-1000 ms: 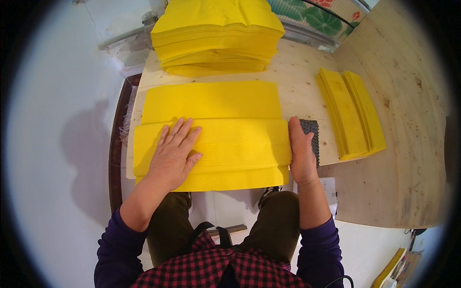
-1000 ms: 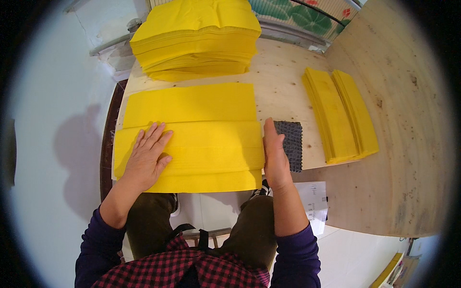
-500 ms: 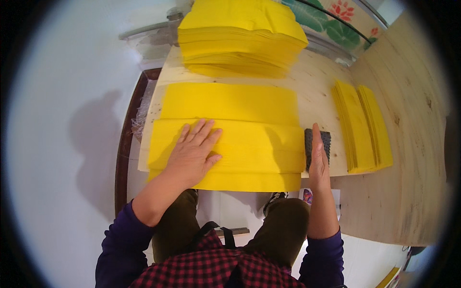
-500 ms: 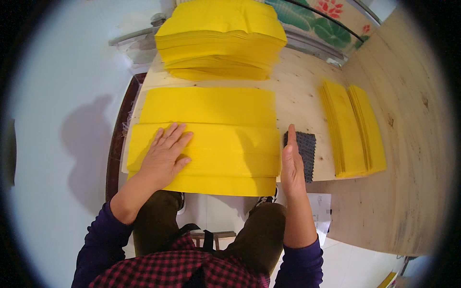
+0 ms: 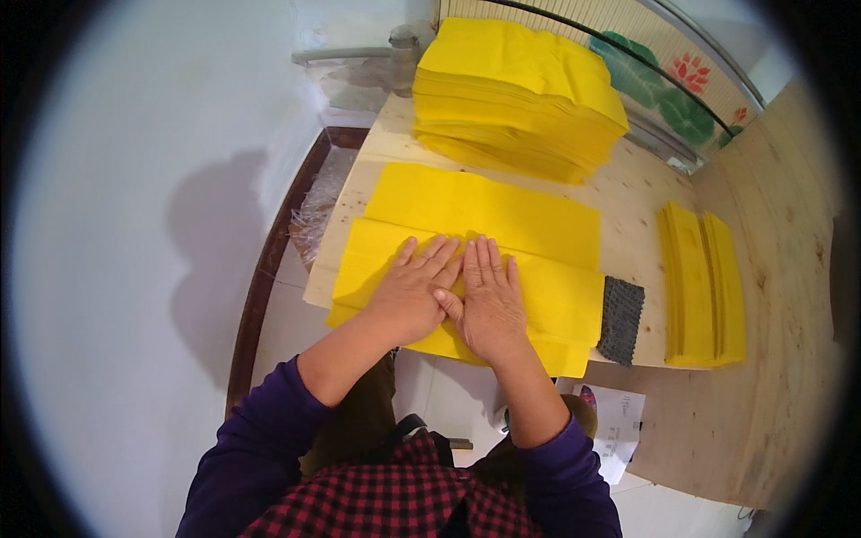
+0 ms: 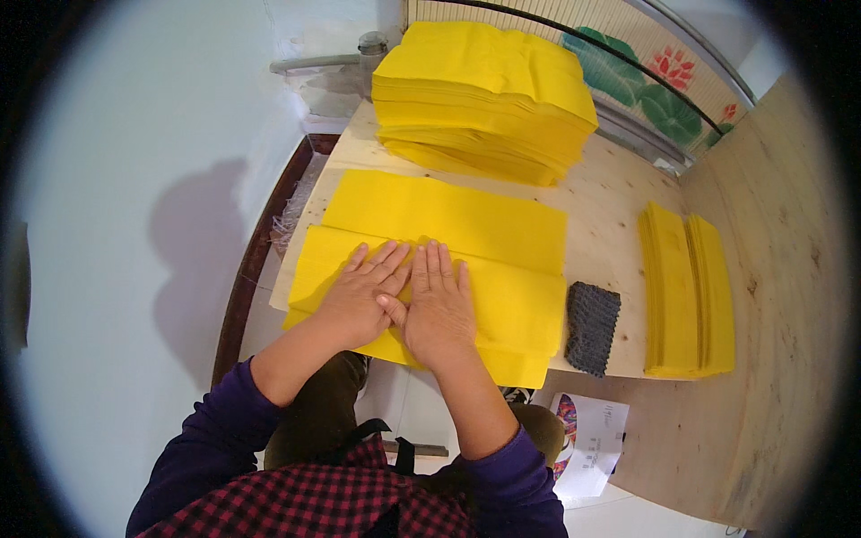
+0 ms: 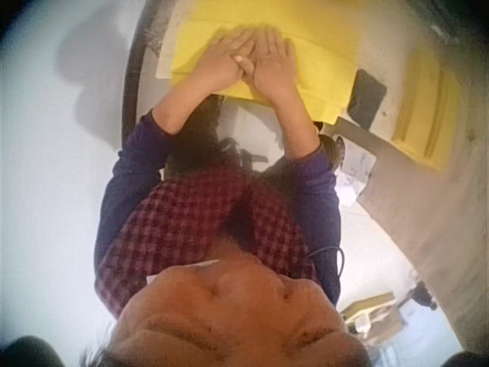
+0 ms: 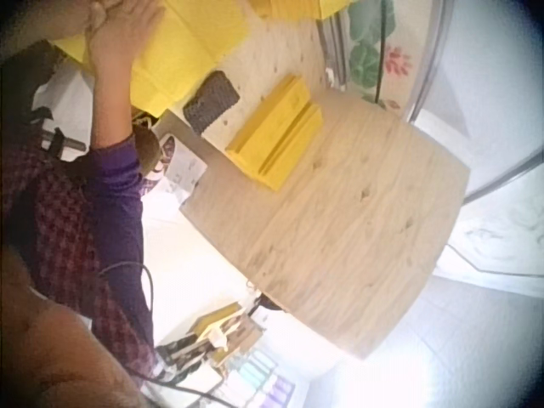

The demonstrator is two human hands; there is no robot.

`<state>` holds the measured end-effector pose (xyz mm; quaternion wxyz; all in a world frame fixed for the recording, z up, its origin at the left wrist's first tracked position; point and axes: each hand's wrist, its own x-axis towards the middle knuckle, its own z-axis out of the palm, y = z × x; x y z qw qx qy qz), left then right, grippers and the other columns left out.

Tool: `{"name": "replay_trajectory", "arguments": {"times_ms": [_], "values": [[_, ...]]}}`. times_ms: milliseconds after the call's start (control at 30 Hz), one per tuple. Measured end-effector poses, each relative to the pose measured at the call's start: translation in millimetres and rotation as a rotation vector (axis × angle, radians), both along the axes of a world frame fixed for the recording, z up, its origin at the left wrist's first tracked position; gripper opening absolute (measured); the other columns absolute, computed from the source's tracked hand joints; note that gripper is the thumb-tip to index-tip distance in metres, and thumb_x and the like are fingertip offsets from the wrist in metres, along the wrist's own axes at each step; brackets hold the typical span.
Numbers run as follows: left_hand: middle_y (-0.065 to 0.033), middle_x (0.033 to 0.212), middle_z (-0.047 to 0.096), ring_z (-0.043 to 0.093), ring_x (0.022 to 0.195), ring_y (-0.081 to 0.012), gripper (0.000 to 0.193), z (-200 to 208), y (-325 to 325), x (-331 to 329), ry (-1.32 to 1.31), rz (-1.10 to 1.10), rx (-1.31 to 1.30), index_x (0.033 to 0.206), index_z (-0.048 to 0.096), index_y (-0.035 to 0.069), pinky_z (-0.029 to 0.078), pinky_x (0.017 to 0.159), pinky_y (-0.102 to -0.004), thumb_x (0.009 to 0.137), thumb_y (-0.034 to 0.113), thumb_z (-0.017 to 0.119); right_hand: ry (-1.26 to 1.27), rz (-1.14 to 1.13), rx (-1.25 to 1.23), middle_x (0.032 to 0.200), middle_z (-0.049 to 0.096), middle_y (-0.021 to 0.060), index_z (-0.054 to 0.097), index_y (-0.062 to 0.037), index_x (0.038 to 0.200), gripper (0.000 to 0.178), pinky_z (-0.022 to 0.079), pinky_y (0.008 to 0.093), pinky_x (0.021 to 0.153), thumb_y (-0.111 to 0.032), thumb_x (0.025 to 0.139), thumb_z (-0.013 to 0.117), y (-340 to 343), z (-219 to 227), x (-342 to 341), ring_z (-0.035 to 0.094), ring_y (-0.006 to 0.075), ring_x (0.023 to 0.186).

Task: The person folds yellow sheets of material on a wooden table. They smooth the folds with their hands and use a small black textured tool to press the edges. The folded pieces are stacked on the right side of the table.

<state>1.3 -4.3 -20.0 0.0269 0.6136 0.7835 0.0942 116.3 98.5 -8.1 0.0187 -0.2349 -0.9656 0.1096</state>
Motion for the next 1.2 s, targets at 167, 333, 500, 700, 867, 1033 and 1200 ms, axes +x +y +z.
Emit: {"name": "replay_trajectory", "arguments": {"times_ms": [167,333,500,700,867,1033,1200], "values": [[-0.0123,0.158,0.023,0.017,0.147,-0.0237,0.071,0.9,-1.4,1.1,-0.034,0.095,-0.018,0.15,0.026,0.004,0.006,0.119,-0.0446,0.095,0.043,0.048,-0.006,-0.115,0.11,0.158,0.02,0.0181,0.023,0.0028,0.149,0.086,0.008,0.0443,0.119,-0.061,0.094,0.038,15.4,-9.3,23.4,0.014,0.0286,0.147],[-0.0143,0.158,0.022,0.015,0.148,-0.024,0.083,2.2,-9.4,-7.5,0.005,0.237,-0.051,0.149,0.026,-0.001,0.006,0.119,-0.0472,0.091,0.055,0.049,-0.022,-0.257,0.156,0.157,0.021,0.0202,0.023,0.0041,0.149,0.087,0.01,0.0453,0.119,-0.06,0.093,0.04,39.3,-14.9,52.5,0.016,0.03,0.147],[-0.0179,0.158,0.019,0.013,0.148,-0.0275,0.09,-1.2,-14.7,-13.8,-0.012,0.325,-0.061,0.149,0.022,-0.003,0.005,0.119,-0.0477,0.089,0.059,0.049,0.015,-0.343,0.169,0.156,0.021,0.0218,0.022,0.0052,0.148,0.087,0.011,0.0459,0.119,-0.06,0.094,0.04,52.9,-19.4,72.5,0.016,0.0312,0.146],[-0.0192,0.158,0.016,0.012,0.148,-0.0297,0.094,2.8,-15.0,-11.0,-0.016,0.378,-0.099,0.15,0.019,-0.004,0.004,0.119,-0.0482,0.089,0.062,0.046,0.034,-0.428,0.142,0.156,0.021,0.0217,0.023,0.0049,0.148,0.087,0.012,0.0457,0.118,-0.061,0.093,0.04,57.3,-19.8,83.5,0.016,0.0312,0.146],[-0.0186,0.159,0.016,0.011,0.148,-0.0291,0.093,8.0,-18.3,-12.1,-0.03,0.453,-0.122,0.15,0.018,-0.004,0.007,0.118,-0.0493,0.09,0.062,0.045,0.057,-0.491,0.119,0.156,0.022,0.0213,0.023,0.0047,0.148,0.088,0.014,0.0455,0.118,-0.061,0.092,0.043,57.3,-21.4,84.1,0.017,0.0311,0.146],[-0.0182,0.159,0.015,0.011,0.148,-0.029,0.091,2.9,-24.3,-18.5,-0.1,0.547,-0.142,0.15,0.017,-0.003,0.009,0.118,-0.0505,0.09,0.058,0.048,0.067,-0.524,0.095,0.154,0.025,0.0228,0.025,0.0068,0.147,0.089,0.018,0.0458,0.117,-0.06,0.091,0.045,55.8,-16.3,81.9,0.02,0.0321,0.145],[-0.0188,0.159,0.013,0.014,0.148,-0.0292,0.087,3.1,-16.4,-18.5,-0.199,0.586,-0.095,0.152,0.014,0.0,0.007,0.118,-0.0501,0.092,0.051,0.052,0.081,-0.577,0.123,0.152,0.031,0.0237,0.029,0.0089,0.144,0.089,0.022,0.0507,0.114,-0.061,0.091,0.045,54.9,-7.4,81.9,0.027,0.0335,0.143]]}}
